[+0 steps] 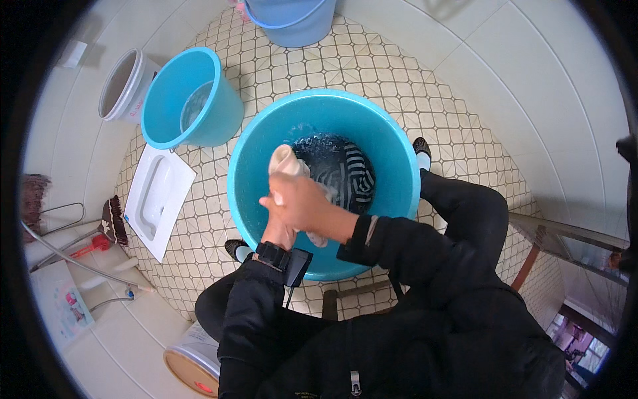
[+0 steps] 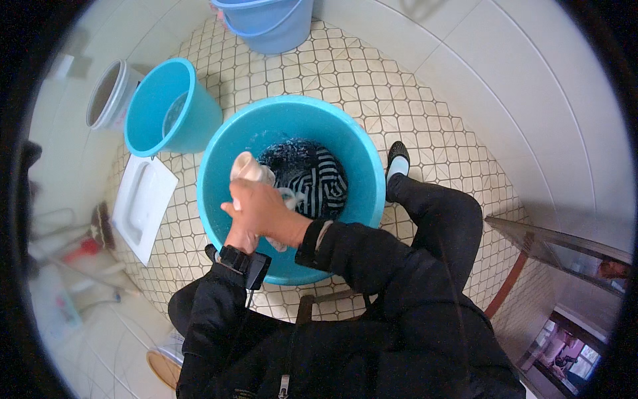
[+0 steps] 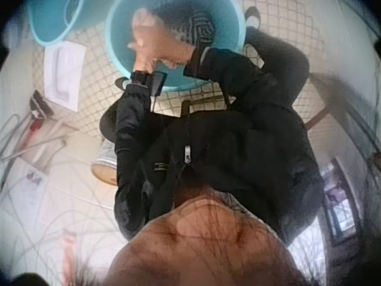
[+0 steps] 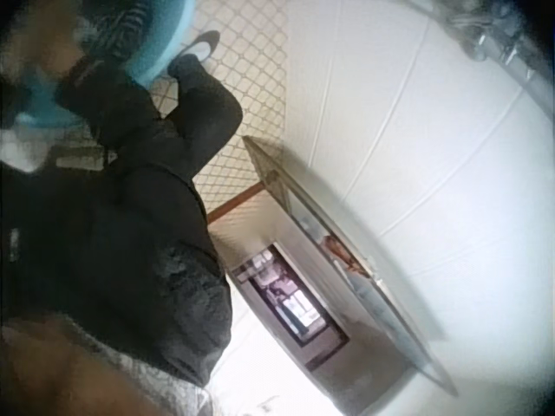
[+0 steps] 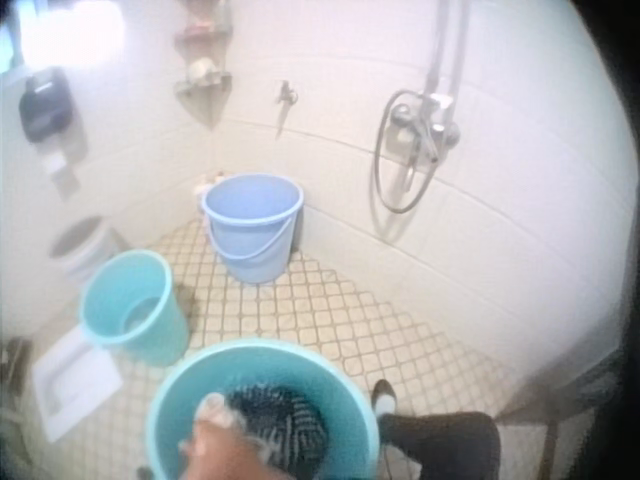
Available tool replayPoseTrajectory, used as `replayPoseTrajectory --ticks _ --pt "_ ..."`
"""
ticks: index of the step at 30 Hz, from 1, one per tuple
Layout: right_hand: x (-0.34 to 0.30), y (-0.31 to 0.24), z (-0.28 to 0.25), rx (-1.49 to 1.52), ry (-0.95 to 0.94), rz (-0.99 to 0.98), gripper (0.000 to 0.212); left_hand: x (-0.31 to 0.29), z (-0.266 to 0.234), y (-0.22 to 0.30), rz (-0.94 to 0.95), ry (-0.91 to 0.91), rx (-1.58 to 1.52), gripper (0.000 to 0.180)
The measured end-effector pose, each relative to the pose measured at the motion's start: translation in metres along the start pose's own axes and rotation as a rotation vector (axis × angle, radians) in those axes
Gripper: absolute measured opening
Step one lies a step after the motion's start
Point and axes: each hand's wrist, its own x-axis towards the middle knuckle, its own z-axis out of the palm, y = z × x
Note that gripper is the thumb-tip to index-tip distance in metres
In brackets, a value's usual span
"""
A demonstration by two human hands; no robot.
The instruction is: The person hand-washes several garments in a blue basin filled with water, scrubbing and wringing each item. They handle a beige cloth, a striped garment, and a dark piece, then transfer the washed items into a second basin and refill the first basin with water.
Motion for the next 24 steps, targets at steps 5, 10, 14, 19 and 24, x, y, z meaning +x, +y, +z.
replayPoseTrajectory --ticks 5,10,14,19,24 --pt "0.021 0.031 0.0 -0.085 0.058 0.147 0.033 0.015 -0.001 0.001 0.09 -0.178 0.038 0.039" --pt "0.035 0.093 -0.015 -0.146 0.0 0.187 0.042 0.032 -0.007 0.008 0.083 -0.005 0.233 0.044" --pt "0.036 0.118 -0.04 -0.126 -0.091 0.458 0.054 0.033 -0.012 0.021 0.037 0.11 0.419 0.057" --pt "0.029 0.142 -0.021 -0.383 -0.313 0.588 0.078 0.031 -0.011 0.022 -0.047 0.137 0.442 0.058" --pt "0.012 0.174 0.008 -0.416 -0.577 0.478 0.083 0.027 -0.012 0.021 -0.097 0.105 0.417 0.055"
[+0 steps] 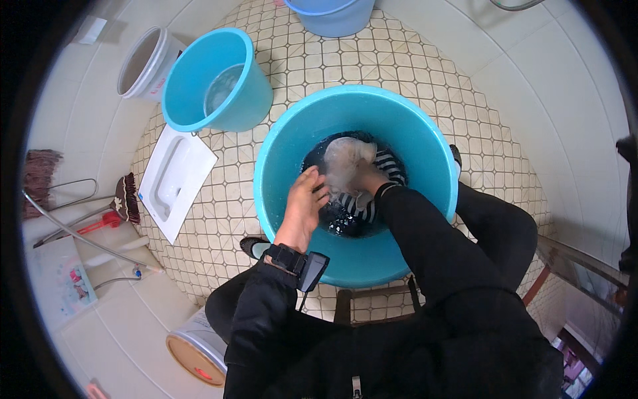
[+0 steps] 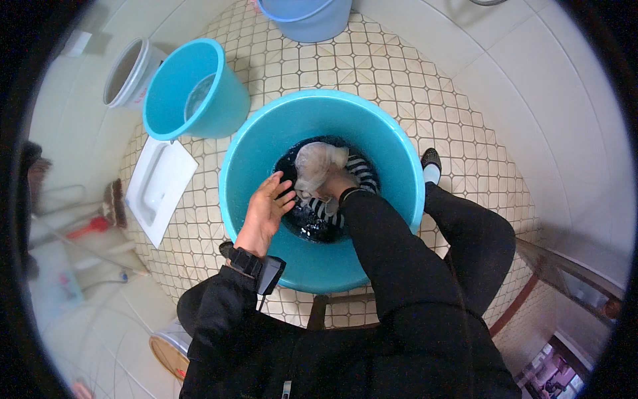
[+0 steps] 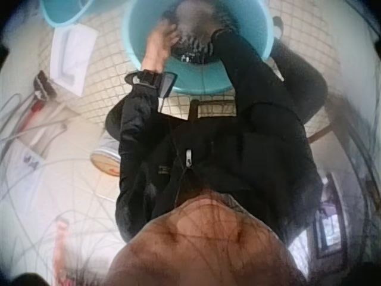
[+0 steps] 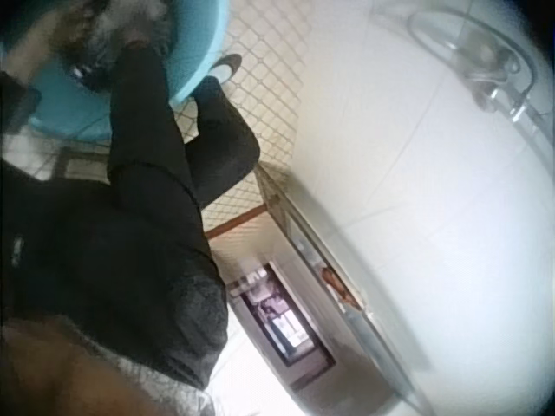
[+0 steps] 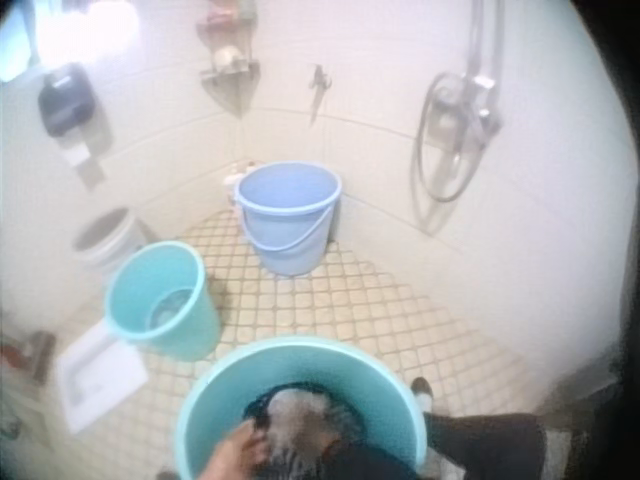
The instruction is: The person hand-washes several garments in a blue basin filled with water, scrubbing and wringing each item. They handle a beige cloth, a striped garment, and a dark piece, then transfer the washed items into a second basin and refill the first basin with water.
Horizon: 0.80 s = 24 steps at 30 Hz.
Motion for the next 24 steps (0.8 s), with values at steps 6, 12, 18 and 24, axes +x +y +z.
replayPoseTrajectory --ticks 6,12,18,24 --pt "0.027 0.019 0.005 0.404 0.228 0.097 0.057 -0.004 0.002 -0.006 0.006 -0.074 0.008 0.053" --pt "0.012 0.008 -0.017 0.249 0.362 0.063 0.027 -0.005 0.011 -0.011 -0.109 0.015 -0.129 0.079" --pt "-0.06 -0.04 -0.059 0.356 0.246 -0.328 0.021 0.0 0.018 0.0 -0.177 -0.065 -0.144 0.104" --pt "-0.116 -0.079 -0.072 0.624 0.013 -0.51 0.035 -0.012 0.023 0.008 0.054 -0.18 -0.395 0.058"
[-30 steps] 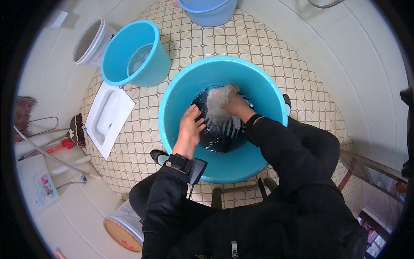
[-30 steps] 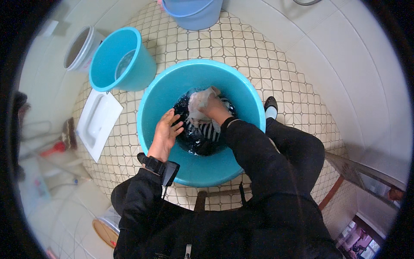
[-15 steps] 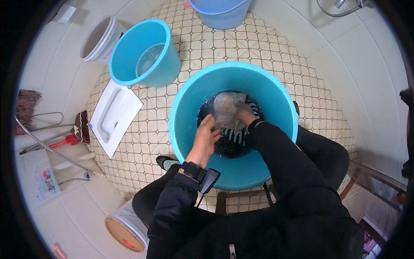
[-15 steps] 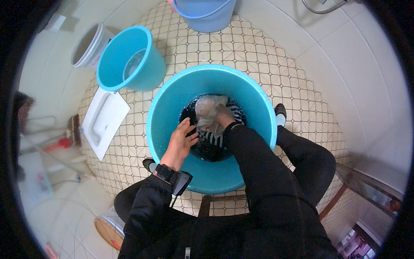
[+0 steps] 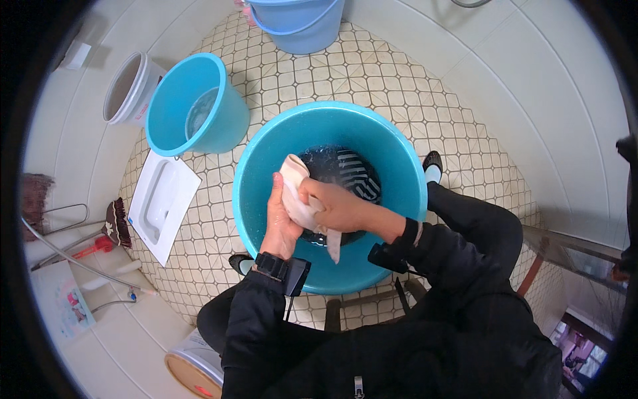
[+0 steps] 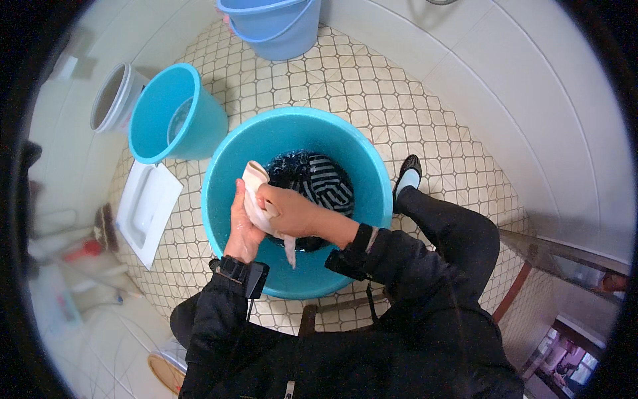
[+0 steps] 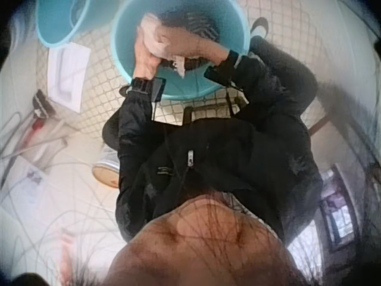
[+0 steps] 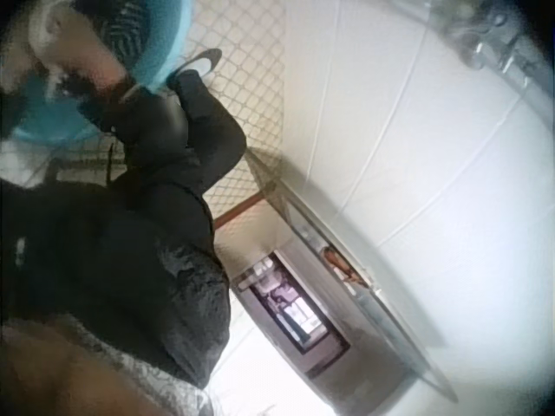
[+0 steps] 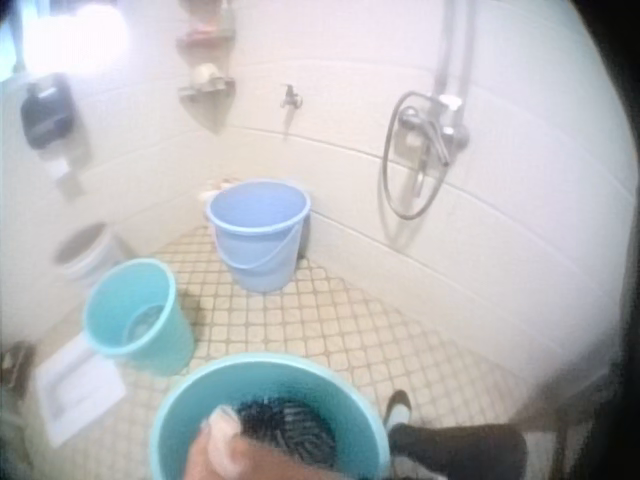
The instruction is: The person hand-washes several garments in a blue basin filled with water, scrubbing and wringing each item. They handle a beige cloth, a striped garment, and a dark piece, then transfer the washed items into a second basin and refill the first basin with water.
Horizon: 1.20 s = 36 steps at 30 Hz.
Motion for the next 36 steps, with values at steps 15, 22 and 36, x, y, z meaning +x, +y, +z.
replayPoseTrajectory --ticks 15,22,36 --pt "0.044 0.035 0.016 -0.057 0.341 0.165 0.034 0.008 -0.003 -0.012 0.169 0.144 0.152 0.031" --pt "0.052 0.068 -0.029 -0.39 0.352 0.172 0.032 0.004 0.006 0.011 -0.066 0.215 0.538 0.071" --pt "0.074 0.148 -0.009 -0.757 -0.109 0.622 0.081 -0.02 0.012 0.023 -0.047 0.084 0.638 0.067"
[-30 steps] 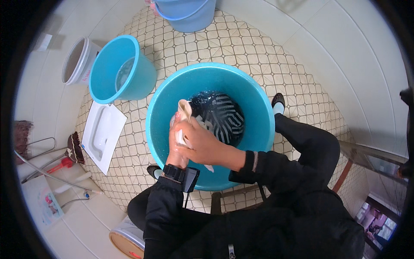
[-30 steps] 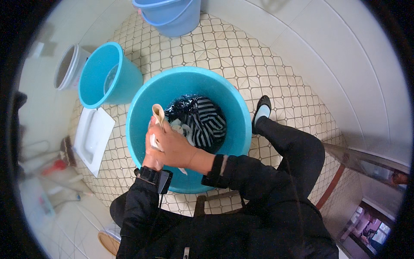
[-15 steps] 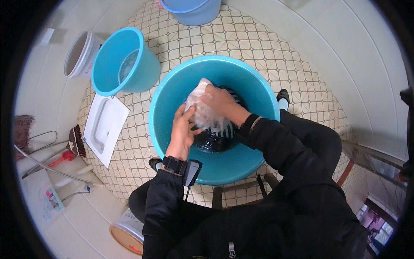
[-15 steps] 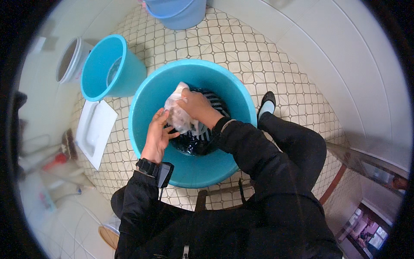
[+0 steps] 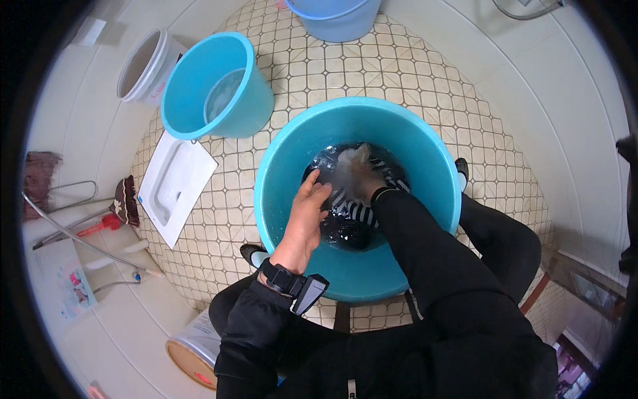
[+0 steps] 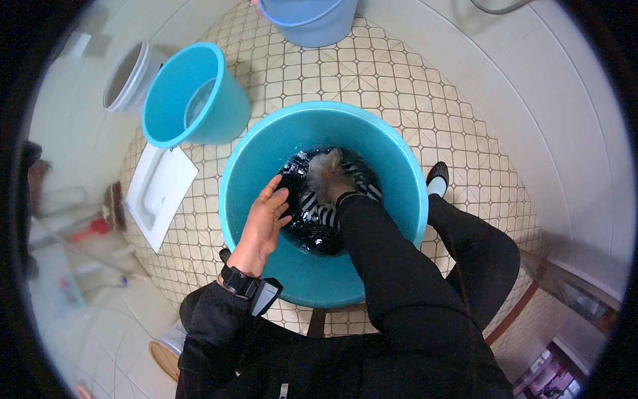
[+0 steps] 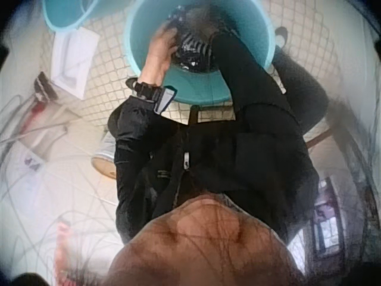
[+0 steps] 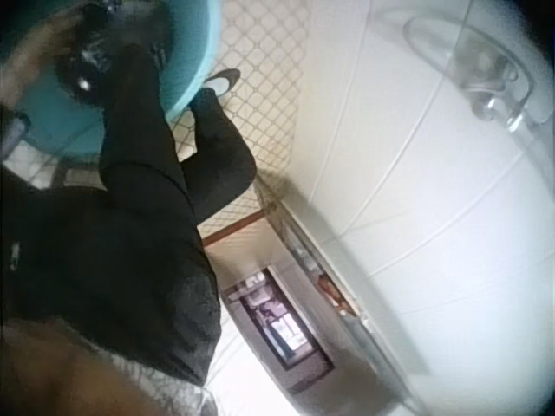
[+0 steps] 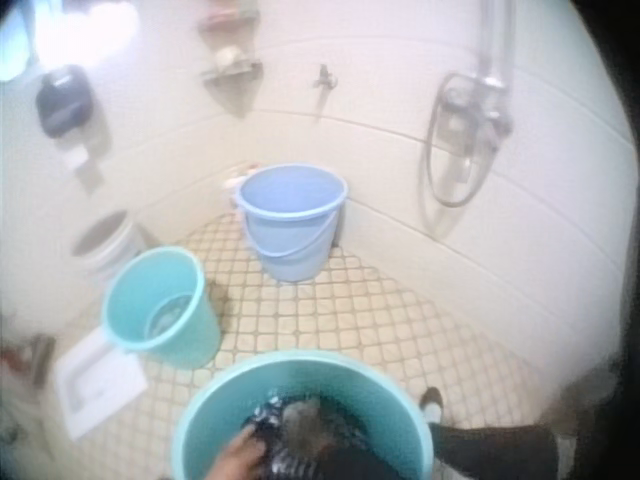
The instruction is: The person hand-washes several garments in a blue basin filled with water, scrubbing and wringing each item. They handle a beige cloth, a striped garment, and a dark piece, then transfer the washed items into a second basin and refill the first basin with water.
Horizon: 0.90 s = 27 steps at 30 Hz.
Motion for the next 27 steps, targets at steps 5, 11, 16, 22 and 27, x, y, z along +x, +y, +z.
replayPoseTrajectory --ticks 5,11,16,22,27 --pt "0.006 -0.005 -0.016 0.076 0.145 -0.048 0.074 0.004 -0.011 -0.001 -0.04 0.02 -0.018 0.067" --pt "-0.04 -0.019 -0.08 0.43 0.132 -0.217 0.071 0.003 -0.004 0.0 -0.083 0.056 -0.033 0.077" --pt "-0.119 -0.033 -0.123 0.618 0.141 -0.623 0.066 0.0 0.007 0.002 -0.132 0.131 -0.205 0.086" --pt "-0.15 -0.05 -0.125 0.832 0.073 -0.868 0.05 -0.002 0.011 0.0 0.011 -0.304 -0.585 0.075" --pt "-0.131 -0.045 -0.109 0.82 0.314 -1.113 0.052 -0.003 0.017 -0.007 0.042 -0.232 -0.62 0.058"
